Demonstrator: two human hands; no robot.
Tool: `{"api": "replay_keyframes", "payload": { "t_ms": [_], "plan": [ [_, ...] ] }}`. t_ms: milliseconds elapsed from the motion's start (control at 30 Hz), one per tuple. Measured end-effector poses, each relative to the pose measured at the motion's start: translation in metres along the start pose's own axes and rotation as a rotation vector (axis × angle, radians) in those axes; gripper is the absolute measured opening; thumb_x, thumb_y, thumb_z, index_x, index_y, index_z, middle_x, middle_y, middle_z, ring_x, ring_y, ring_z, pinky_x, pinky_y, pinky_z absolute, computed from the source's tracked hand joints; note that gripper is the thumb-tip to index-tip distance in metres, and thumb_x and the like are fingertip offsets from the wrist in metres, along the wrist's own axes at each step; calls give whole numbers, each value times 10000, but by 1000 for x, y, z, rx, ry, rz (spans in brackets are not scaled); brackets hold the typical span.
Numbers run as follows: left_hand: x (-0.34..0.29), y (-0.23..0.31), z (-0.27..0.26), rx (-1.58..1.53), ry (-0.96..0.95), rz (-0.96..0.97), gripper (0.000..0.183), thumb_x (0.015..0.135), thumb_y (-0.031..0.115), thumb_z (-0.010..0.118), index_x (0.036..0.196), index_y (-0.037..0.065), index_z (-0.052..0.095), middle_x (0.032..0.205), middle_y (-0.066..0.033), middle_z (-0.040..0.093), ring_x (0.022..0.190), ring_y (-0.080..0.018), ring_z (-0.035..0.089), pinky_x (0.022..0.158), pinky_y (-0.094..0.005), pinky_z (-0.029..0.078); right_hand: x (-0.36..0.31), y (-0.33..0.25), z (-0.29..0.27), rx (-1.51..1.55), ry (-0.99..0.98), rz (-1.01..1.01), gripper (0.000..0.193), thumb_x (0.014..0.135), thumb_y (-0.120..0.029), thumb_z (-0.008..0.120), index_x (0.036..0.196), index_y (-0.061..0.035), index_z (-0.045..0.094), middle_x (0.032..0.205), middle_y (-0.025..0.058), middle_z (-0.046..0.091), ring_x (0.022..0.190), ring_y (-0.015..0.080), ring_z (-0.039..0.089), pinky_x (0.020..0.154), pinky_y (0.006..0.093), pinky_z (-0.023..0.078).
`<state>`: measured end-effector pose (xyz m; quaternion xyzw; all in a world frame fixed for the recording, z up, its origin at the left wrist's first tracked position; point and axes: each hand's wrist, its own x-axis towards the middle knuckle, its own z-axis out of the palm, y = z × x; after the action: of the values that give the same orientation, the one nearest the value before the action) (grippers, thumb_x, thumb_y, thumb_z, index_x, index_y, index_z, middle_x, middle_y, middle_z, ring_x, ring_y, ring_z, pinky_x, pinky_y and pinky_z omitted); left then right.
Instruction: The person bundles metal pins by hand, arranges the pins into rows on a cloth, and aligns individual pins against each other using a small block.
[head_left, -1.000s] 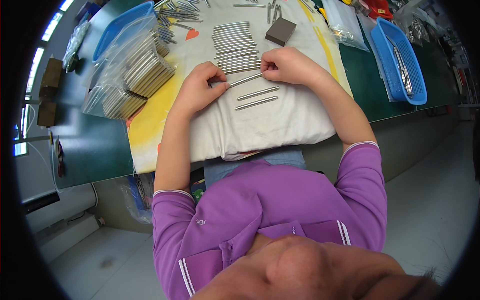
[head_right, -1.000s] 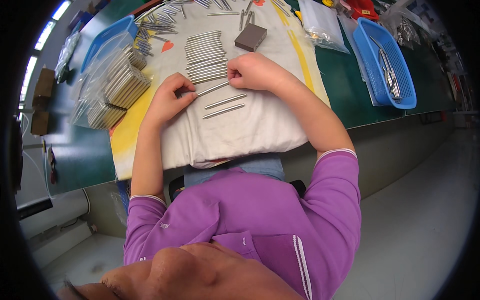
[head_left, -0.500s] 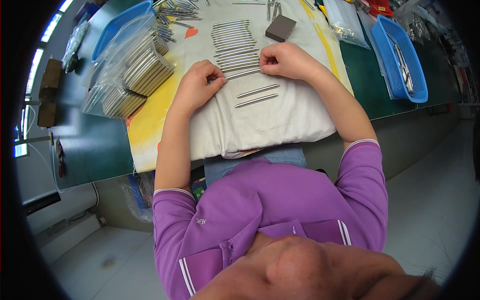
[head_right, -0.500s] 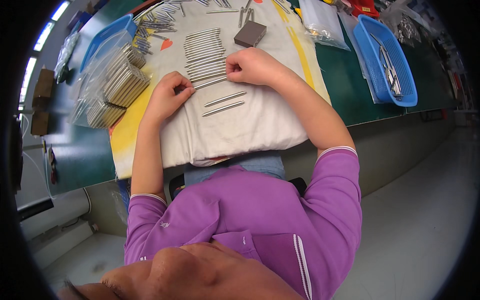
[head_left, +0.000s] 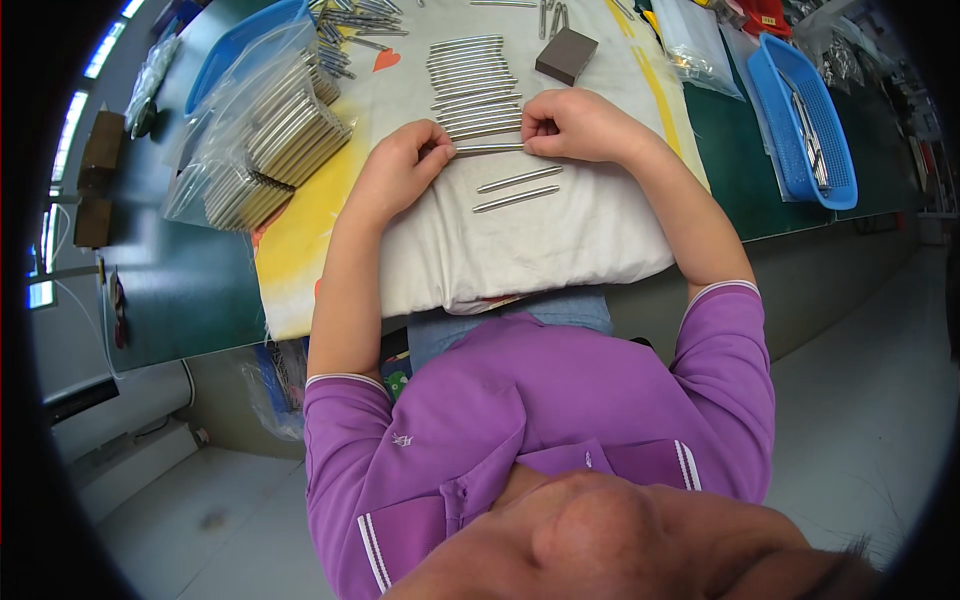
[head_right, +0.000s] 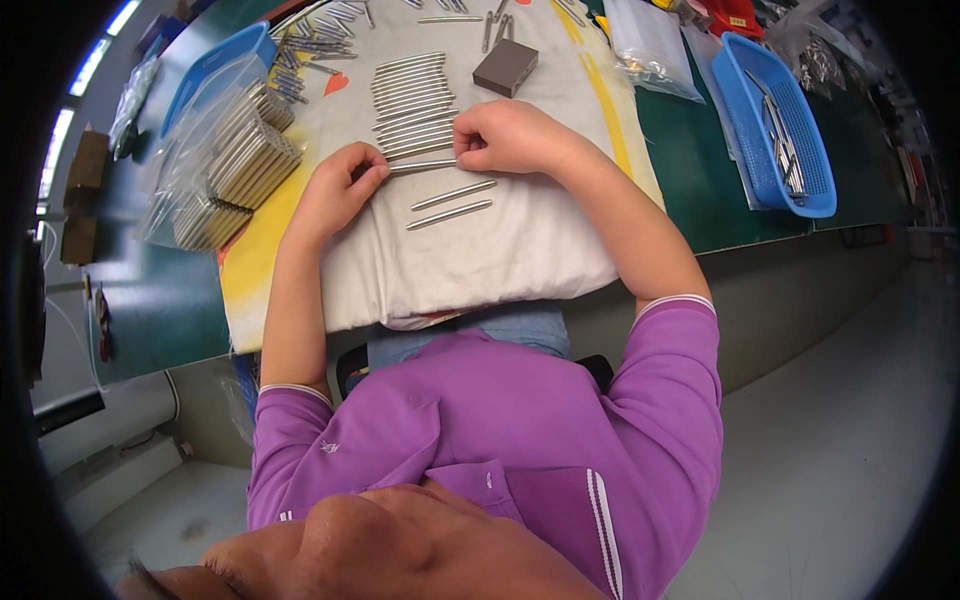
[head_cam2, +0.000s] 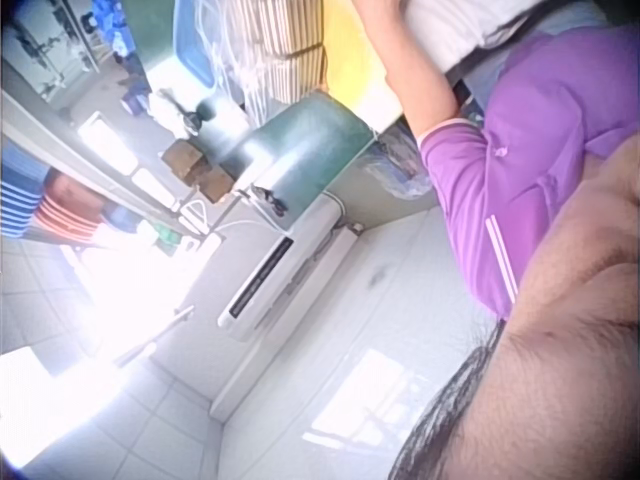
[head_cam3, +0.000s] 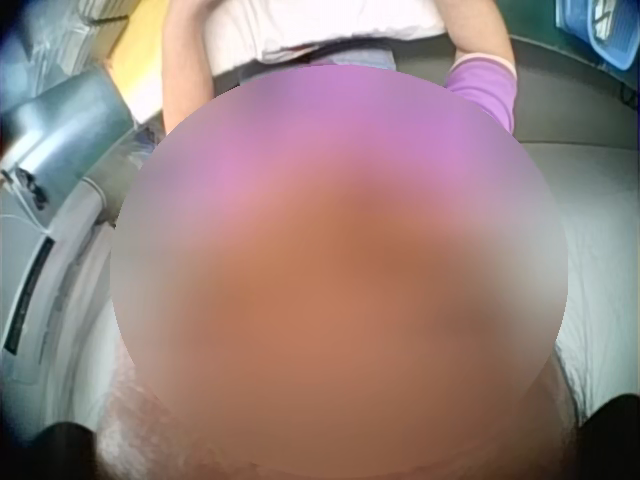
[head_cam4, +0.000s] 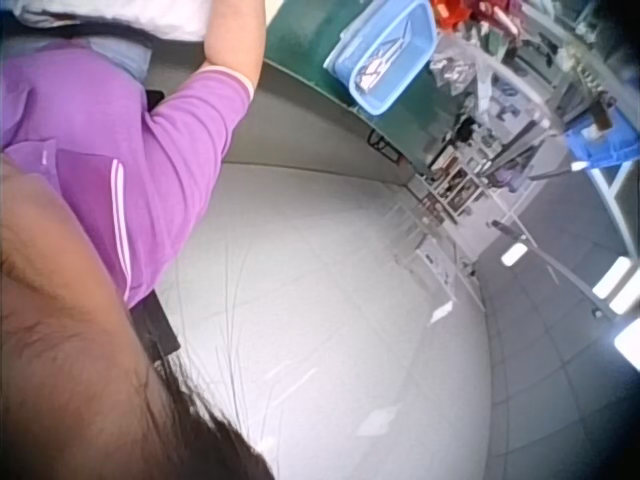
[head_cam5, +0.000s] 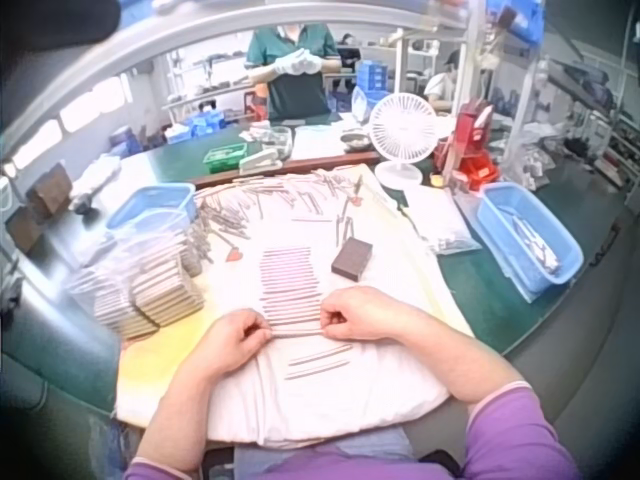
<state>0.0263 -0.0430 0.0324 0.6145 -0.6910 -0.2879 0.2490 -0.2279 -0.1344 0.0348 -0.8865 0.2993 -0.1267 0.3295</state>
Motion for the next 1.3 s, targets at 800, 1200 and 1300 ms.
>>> {"api": "replay_keyframes", "payload": {
  "t_ms": [800,1200,1300],
  "plan": [
    [8,-17,15,-451,21,26,98,995,120,562,1015,34,604,795,24,591,747,-62,534,704,-211,434,1,-6,11,-83,88,-92,133,788,-146,691,848,-32,659,808,71,653,715,183,632,672,317,511],
    [60,-15,-1,-787,296,143,159,1003,134,548,1117,26,572,933,-35,660,797,-74,579,752,-220,472,49,-4,-12,268,334,67,229,895,-204,640,1047,-39,688,823,38,689,746,105,614,699,270,498],
    [79,-6,1,-882,468,250,246,1000,114,538,1224,13,519,1064,-73,646,822,-84,579,774,-226,480,89,9,-41,267,436,65,243,901,-233,631,1046,-52,704,824,44,697,756,112,624,714,273,496]
  ]
}}
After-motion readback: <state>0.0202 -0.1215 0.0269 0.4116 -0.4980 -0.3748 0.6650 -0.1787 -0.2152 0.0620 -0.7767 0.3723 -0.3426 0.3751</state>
